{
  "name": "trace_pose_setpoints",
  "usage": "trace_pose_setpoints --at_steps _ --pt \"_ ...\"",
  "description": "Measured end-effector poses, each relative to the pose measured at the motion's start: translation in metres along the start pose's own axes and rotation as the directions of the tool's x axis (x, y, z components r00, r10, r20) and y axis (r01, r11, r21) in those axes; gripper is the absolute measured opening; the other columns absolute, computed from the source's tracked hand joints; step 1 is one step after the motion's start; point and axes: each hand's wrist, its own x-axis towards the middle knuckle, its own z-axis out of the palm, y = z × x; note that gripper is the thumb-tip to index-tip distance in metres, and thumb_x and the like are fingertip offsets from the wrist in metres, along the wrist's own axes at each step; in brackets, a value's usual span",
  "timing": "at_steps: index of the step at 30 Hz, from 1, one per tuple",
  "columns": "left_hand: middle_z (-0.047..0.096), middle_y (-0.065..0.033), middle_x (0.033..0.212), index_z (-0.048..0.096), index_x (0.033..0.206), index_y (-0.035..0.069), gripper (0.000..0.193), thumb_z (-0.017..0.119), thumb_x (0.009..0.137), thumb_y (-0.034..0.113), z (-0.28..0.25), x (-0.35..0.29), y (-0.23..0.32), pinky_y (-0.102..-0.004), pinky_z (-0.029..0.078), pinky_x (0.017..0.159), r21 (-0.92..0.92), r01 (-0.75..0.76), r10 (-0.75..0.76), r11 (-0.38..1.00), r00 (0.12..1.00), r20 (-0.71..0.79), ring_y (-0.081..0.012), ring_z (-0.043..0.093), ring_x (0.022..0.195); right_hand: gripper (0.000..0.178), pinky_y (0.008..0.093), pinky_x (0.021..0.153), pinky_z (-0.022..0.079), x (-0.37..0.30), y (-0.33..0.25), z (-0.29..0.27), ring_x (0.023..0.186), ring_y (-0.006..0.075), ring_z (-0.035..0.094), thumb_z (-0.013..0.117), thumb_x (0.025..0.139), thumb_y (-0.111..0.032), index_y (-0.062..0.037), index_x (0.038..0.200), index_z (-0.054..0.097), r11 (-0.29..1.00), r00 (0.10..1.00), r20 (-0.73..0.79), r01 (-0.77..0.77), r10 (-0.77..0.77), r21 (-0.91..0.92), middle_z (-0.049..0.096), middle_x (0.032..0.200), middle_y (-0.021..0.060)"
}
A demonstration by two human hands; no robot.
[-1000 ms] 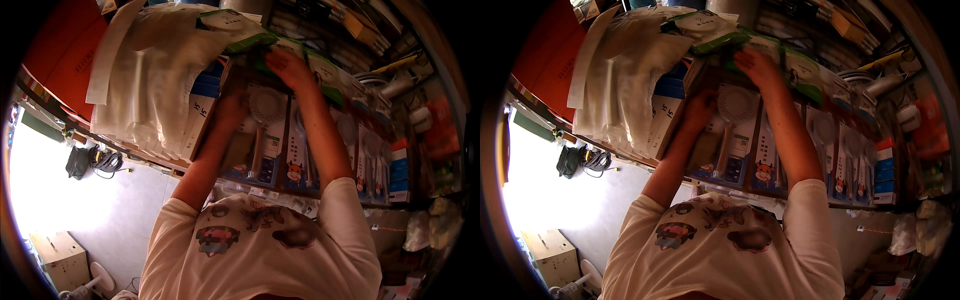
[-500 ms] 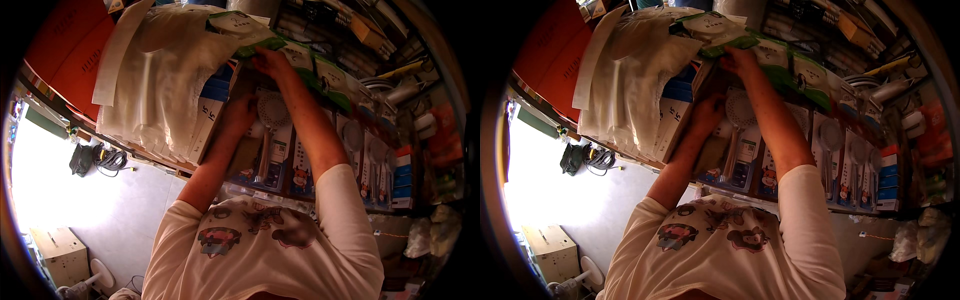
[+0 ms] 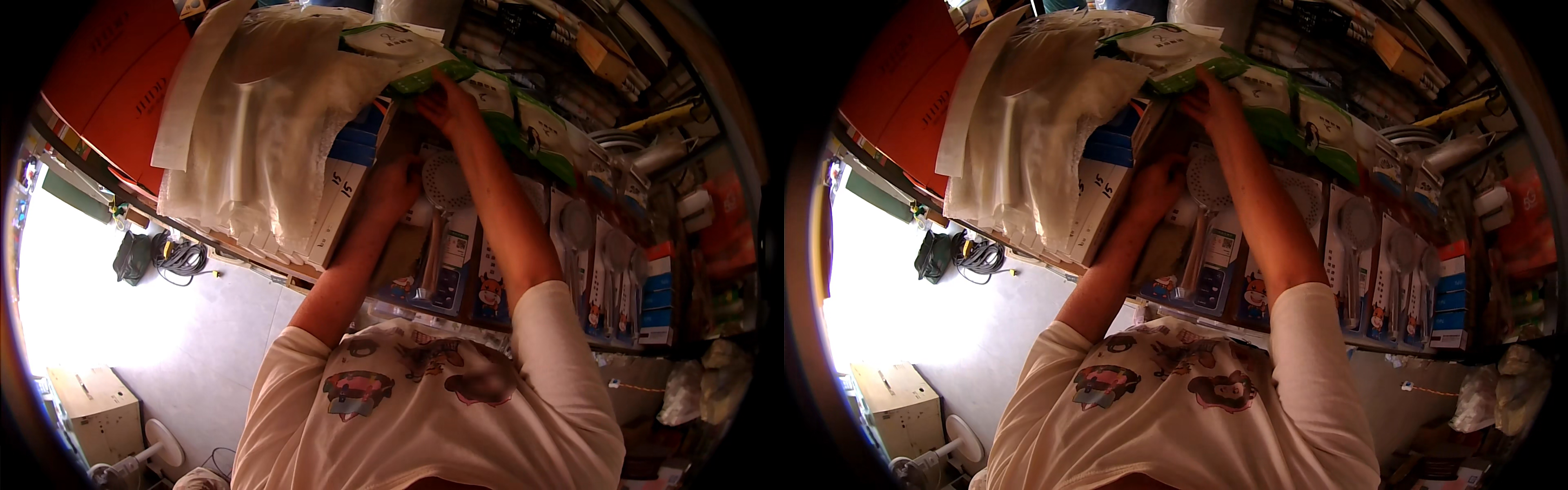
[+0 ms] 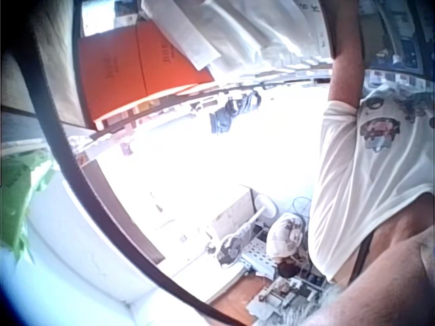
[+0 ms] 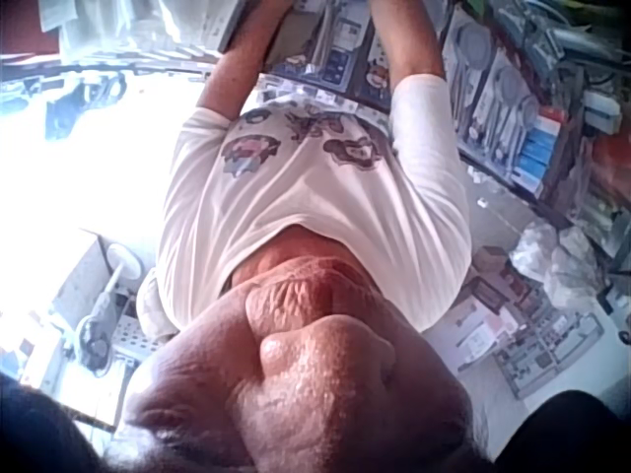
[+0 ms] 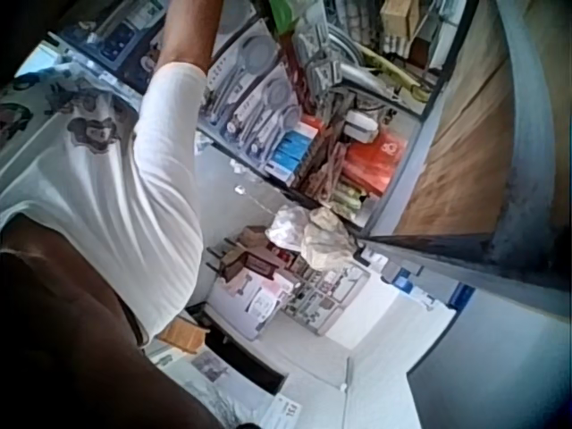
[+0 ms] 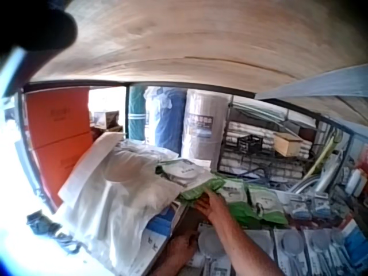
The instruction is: The person walks through a cluttered storage room and organizes items on a shelf. They pick up and rearrange several packaged kitchen utensils and green packets, then wipe the shelf surface with a cloth. Finally, they pick up a green bottle and wipe it before placing it back.
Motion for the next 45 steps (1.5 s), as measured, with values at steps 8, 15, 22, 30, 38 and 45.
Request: trace_pose_setpoints --at_steps 8,15,22,30,38,45 --pt "0.066 -0.0186 0.094 0.065 0.106 0.009 0.026 0.057 0.082 0.016 0.004 0.001 0.001 -0.0412 0.051 0.076 0.02 -0.027 0.027 0.999 1.0 -0.006 -0.0355 0.064 0.088 0.049 0.0455 0.076 0.056 0.032 -0.004 -0.003 0.092 0.0315 0.061 0.071 0.078 -0.023 -0.0046 0.118 0.051 0.991 0.999 0.027 -0.03 0.033 -0.13 0.056 0.106 0.0139" --pt "0.066 -0.0189 0.093 0.065 0.106 0.01 0.026 0.057 0.082 0.016 0.003 0.002 -0.002 -0.041 0.051 0.075 0.046 0.008 -0.009 0.999 1.0 0.02 -0.0351 0.065 0.086 0.043 0.0464 0.074 0.059 0.026 0.002 0.004 0.091 0.0337 0.062 0.066 0.081 -0.017 -0.0022 0.118 0.049 0.981 0.996 0.073 0.066 -0.054 -0.181 0.054 0.111 0.0166" --pt "0.066 -0.0203 0.091 0.065 0.108 0.01 0.027 0.056 0.083 0.016 0.0 0.001 0.0 -0.0413 0.051 0.074 0.007 0.019 -0.019 1.0 0.999 0.044 -0.0355 0.065 0.085 0.041 0.0429 0.072 0.06 0.016 -0.012 0.001 0.087 0.0356 0.065 0.063 0.083 -0.017 0.0 0.118 0.048 0.943 0.991 0.125 0.092 -0.055 -0.32 0.056 0.112 0.0207" --pt "0.066 -0.0202 0.093 0.064 0.108 0.009 0.027 0.055 0.084 0.016 0.001 0.0 -0.001 -0.0405 0.05 0.076 -0.026 0.009 -0.008 1.0 0.999 0.033 -0.0353 0.065 0.088 0.039 0.0329 0.061 0.057 0.01 -0.039 -0.009 0.074 0.0238 0.07 0.063 0.086 -0.026 0.0041 0.11 0.055 0.738 0.992 0.125 0.079 0.007 -0.67 0.068 0.091 0.0166" --pt "0.066 -0.0193 0.094 0.063 0.108 0.009 0.027 0.056 0.083 0.015 0.0 0.001 -0.002 -0.0399 0.05 0.076 -0.012 0.005 -0.005 1.0 1.0 0.004 -0.0344 0.065 0.088 0.035 0.0293 0.044 0.048 0.031 -0.036 -0.028 0.054 0.0177 0.064 0.069 0.082 -0.031 0.004 0.085 0.065 0.499 0.942 0.134 0.28 -0.307 -0.82 0.068 0.069 0.0123" --pt "0.066 -0.0187 0.094 0.064 0.107 0.009 0.026 0.056 0.083 0.015 0.004 0.001 -0.005 -0.0391 0.051 0.075 -0.009 -0.014 0.014 1.0 1.0 -0.005 -0.0341 0.065 0.088 0.035 0.0332 0.045 0.049 0.057 -0.036 -0.04 0.044 0.0196 0.061 0.07 0.079 -0.029 0.0026 0.066 0.065 0.577 0.927 0.048 0.271 -0.372 -0.77 0.064 0.057 0.0118"
